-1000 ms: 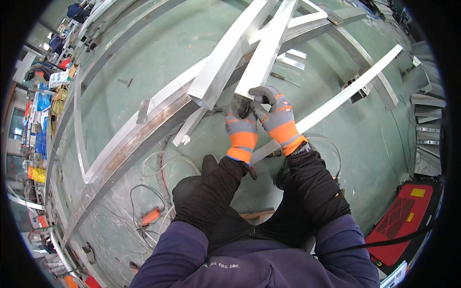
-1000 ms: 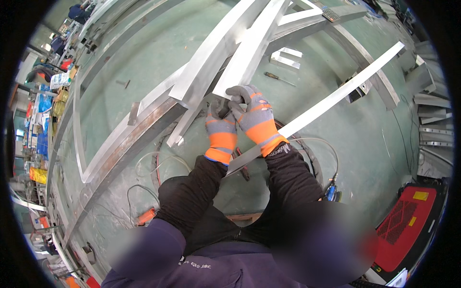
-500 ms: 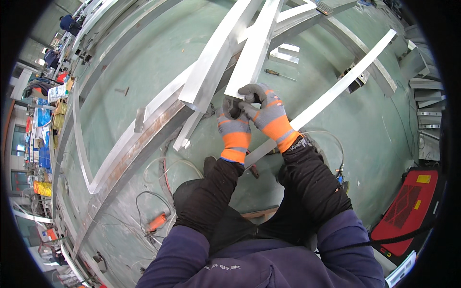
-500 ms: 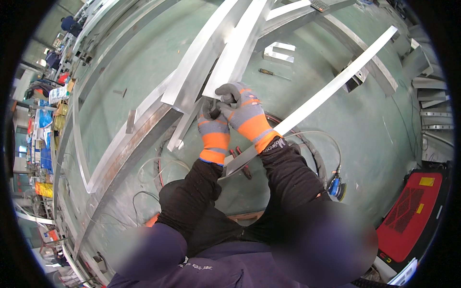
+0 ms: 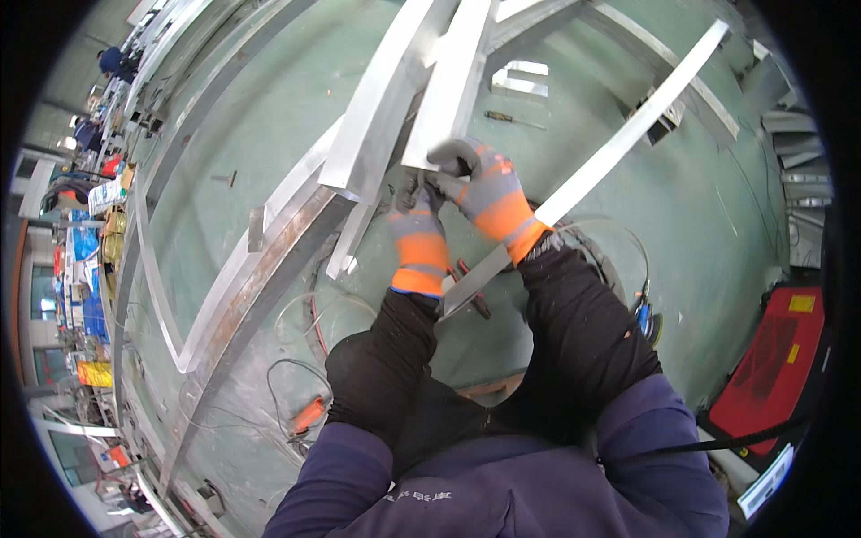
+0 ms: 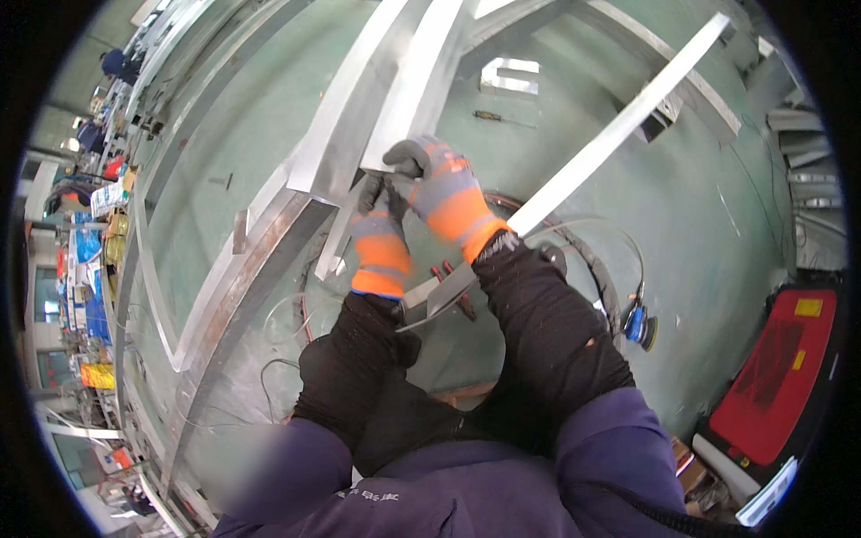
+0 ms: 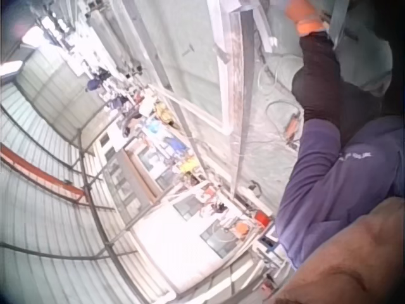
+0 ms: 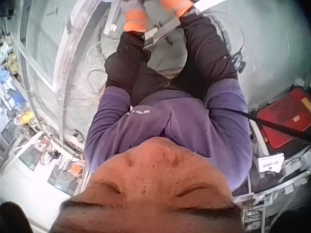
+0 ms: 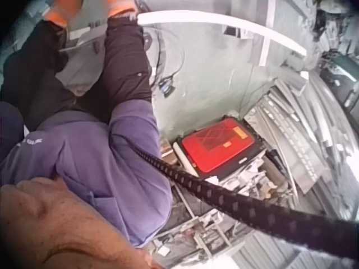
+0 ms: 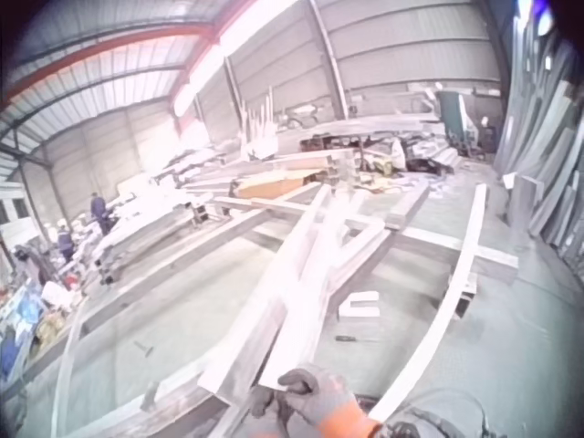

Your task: The person sits on the floor and welds metal frame components together using a handheld welding torch. They repeatedly position metal bars, weld the joints, and adjust the pieces to ensure proper alignment.

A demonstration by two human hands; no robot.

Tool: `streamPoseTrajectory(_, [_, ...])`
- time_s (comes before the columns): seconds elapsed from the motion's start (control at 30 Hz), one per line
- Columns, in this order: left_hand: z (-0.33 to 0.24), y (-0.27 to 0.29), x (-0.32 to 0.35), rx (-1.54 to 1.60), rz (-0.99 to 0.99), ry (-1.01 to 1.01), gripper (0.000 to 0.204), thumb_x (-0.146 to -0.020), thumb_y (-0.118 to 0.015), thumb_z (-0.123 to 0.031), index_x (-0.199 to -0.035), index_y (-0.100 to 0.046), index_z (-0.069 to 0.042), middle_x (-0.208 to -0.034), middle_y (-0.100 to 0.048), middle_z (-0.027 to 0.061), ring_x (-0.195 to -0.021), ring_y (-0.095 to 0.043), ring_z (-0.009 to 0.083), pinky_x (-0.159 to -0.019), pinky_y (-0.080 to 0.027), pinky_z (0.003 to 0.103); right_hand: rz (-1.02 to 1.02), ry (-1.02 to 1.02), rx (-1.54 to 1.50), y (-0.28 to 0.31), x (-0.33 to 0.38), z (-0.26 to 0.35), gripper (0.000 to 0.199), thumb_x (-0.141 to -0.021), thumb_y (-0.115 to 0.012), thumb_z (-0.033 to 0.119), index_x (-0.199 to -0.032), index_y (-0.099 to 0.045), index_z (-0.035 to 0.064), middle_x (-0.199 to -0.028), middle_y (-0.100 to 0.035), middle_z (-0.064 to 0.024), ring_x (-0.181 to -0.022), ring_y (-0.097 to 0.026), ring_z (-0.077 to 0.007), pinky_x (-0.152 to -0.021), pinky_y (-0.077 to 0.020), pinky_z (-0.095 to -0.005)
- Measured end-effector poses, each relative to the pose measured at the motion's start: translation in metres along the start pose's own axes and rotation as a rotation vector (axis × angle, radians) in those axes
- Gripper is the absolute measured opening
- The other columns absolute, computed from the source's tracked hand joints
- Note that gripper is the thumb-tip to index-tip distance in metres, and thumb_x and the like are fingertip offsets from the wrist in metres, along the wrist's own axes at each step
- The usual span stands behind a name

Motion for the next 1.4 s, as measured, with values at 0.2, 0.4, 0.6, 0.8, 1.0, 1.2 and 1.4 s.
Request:
streamPoseTrajectory(0.2, [0.018, 0.006, -0.012, 0.172, 0.065, 0.181, 0.034, -0.091, -0.069, -0.007, -0.122, -0.059, 0.003, -0.110, -0.068, 0.0164, -0.095, -0.069, 0.0231, -0.086, -0.060, 0.034, 0.166, -0.091, 0.005, 0.004, -0.019, -0.016, 0.026, -0.074, -0.074, 0.026, -0.099, -0.077, 0.0185, -0.095, -0.071, -0.0046, -0.086, -0.068, -0.0208, -0.082, -0.0538, -0.0306])
streamPoseTrajectory(0.4, [0.000, 0.001, 0.010, 0.582, -0.055, 0.592, 0.024, -0.096, -0.061, -0.007, -0.117, -0.062, 0.004, -0.106, -0.070, 0.0156, -0.090, -0.071, 0.0239, -0.082, -0.061, 0.034, 0.174, -0.050, -0.014, -0.003, -0.021, -0.020, 0.026, -0.074, -0.075, 0.027, -0.099, -0.077, 0.0181, -0.099, -0.071, -0.0046, -0.094, -0.068, -0.0215, -0.084, -0.0536, -0.0314])
streamPoseTrajectory(0.6, [0.017, 0.003, 0.005, 0.617, -0.065, 0.571, 0.024, -0.095, -0.061, -0.006, -0.115, -0.063, 0.006, -0.105, -0.070, 0.0179, -0.089, -0.071, 0.0256, -0.082, -0.062, 0.034, 0.185, -0.019, -0.015, -0.003, -0.022, -0.018, 0.025, -0.075, -0.076, 0.025, -0.099, -0.076, 0.0169, -0.102, -0.071, -0.0045, -0.095, -0.068, -0.0223, -0.085, -0.0536, -0.0314])
streamPoseTrajectory(0.8, [0.012, 0.022, -0.001, 0.301, 0.008, 0.381, 0.027, -0.093, -0.065, -0.007, -0.118, -0.062, 0.001, -0.103, -0.070, 0.0170, -0.086, -0.071, 0.0255, -0.078, -0.062, 0.036, 0.182, 0.004, -0.024, -0.011, -0.020, -0.013, 0.024, -0.076, -0.075, 0.025, -0.098, -0.076, 0.0167, -0.100, -0.071, -0.0042, -0.093, -0.068, -0.0223, -0.085, -0.0536, -0.0323])
streamPoseTrajectory(1.0, [0.001, -0.005, 0.011, 0.550, -0.101, 0.537, 0.020, -0.098, -0.060, -0.016, -0.110, -0.065, -0.001, -0.101, -0.070, 0.0124, -0.087, -0.071, 0.0230, -0.079, -0.062, 0.034, 0.118, -0.003, 0.050, -0.001, -0.016, -0.014, 0.021, -0.079, -0.072, 0.025, -0.098, -0.075, 0.0171, -0.098, -0.070, -0.0047, -0.095, -0.066, -0.0230, -0.086, -0.0525, -0.0325])
streamPoseTrajectory(1.2, [0.006, -0.002, 0.003, 0.430, 0.109, 0.422, 0.017, -0.095, -0.060, -0.007, -0.111, -0.058, -0.002, -0.101, -0.071, 0.0111, -0.098, -0.069, 0.0261, -0.084, -0.059, 0.040, 0.116, 0.035, 0.093, -0.002, -0.017, -0.012, 0.021, -0.080, -0.072, 0.026, -0.099, -0.074, 0.0166, -0.095, -0.069, -0.0072, -0.093, -0.066, -0.0248, -0.084, -0.0523, -0.0343])
streamPoseTrajectory(1.4, [-0.021, -0.021, 0.015, 0.883, 0.221, 0.560, 0.014, -0.101, -0.052, -0.015, -0.107, -0.059, -0.005, -0.104, -0.065, 0.0068, -0.104, -0.065, 0.0270, -0.098, -0.051, 0.045, 0.128, 0.035, 0.070, -0.001, -0.015, -0.014, 0.021, -0.080, -0.072, 0.022, -0.100, -0.073, 0.0153, -0.095, -0.067, -0.0081, -0.094, -0.065, -0.0252, -0.084, -0.0520, -0.0348])
Point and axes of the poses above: each hand's wrist, its own x-axis away from the middle knuckle, its own y-axis out of the back of the hand, z = x × y, the point moved 8 cm from there along -x, towards the middle knuckle
